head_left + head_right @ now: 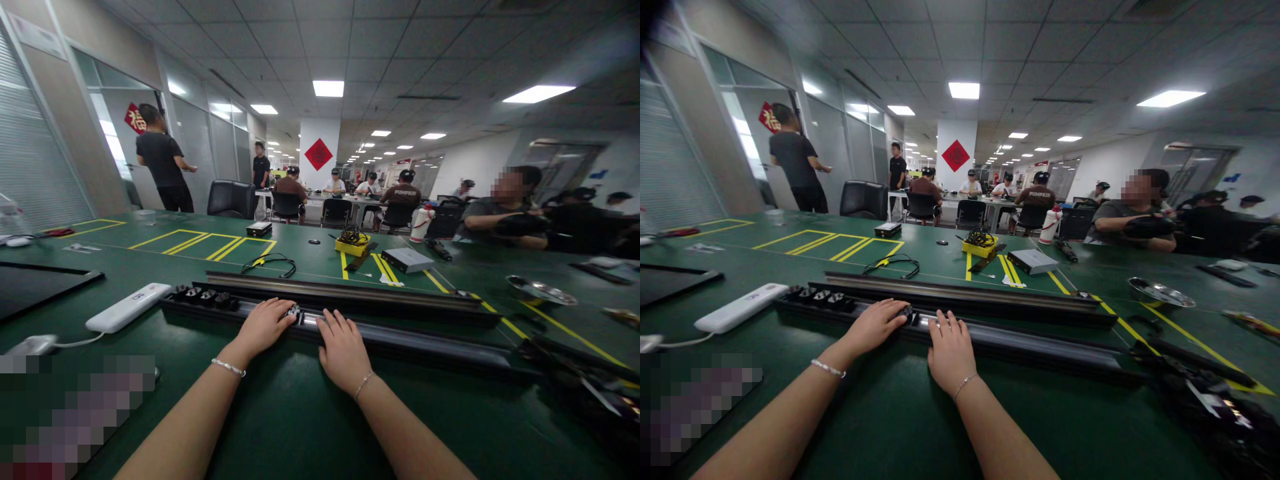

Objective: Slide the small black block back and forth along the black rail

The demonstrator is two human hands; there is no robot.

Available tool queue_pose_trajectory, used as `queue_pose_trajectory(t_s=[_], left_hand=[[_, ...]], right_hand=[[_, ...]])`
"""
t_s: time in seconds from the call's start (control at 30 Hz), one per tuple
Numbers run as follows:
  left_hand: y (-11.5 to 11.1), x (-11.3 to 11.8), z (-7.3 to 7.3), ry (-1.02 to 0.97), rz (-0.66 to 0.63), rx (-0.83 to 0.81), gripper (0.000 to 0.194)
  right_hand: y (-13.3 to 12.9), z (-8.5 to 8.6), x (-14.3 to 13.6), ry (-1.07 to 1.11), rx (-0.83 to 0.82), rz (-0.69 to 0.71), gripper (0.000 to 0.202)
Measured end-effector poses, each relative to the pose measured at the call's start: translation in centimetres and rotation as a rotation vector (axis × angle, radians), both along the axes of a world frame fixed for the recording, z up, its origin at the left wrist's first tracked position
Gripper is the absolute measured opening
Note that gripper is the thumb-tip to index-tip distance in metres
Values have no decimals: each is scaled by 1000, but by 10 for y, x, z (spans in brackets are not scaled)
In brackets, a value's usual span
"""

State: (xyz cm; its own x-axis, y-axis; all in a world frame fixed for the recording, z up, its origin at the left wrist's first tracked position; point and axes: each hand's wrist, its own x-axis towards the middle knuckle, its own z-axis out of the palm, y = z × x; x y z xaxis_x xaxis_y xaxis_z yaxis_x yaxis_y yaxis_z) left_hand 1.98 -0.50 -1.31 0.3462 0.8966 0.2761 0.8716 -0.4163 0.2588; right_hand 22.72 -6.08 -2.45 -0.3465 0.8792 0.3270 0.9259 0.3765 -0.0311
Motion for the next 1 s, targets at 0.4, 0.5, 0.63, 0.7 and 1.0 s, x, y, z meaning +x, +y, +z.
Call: queue_pose_trajectory(t_s=[0.4, 0.5, 0.63, 0.7, 1.0], left_hand=[[0, -2, -1, 10, -37, -42, 47], [1, -3, -1, 2, -32, -36, 47], [2, -2, -2, -9, -22, -32, 46], [1, -2, -2, -11, -16, -30, 45], [2, -1, 0, -4, -27, -28, 45]], right_hand=[[0, 0, 0, 8, 14, 3, 53], [0, -1, 0, 22, 22, 7, 52], [1, -2, 0, 19, 23, 6, 53], [1, -1, 0, 15, 19, 3, 53], [1, -1, 0, 23, 26, 7, 52]])
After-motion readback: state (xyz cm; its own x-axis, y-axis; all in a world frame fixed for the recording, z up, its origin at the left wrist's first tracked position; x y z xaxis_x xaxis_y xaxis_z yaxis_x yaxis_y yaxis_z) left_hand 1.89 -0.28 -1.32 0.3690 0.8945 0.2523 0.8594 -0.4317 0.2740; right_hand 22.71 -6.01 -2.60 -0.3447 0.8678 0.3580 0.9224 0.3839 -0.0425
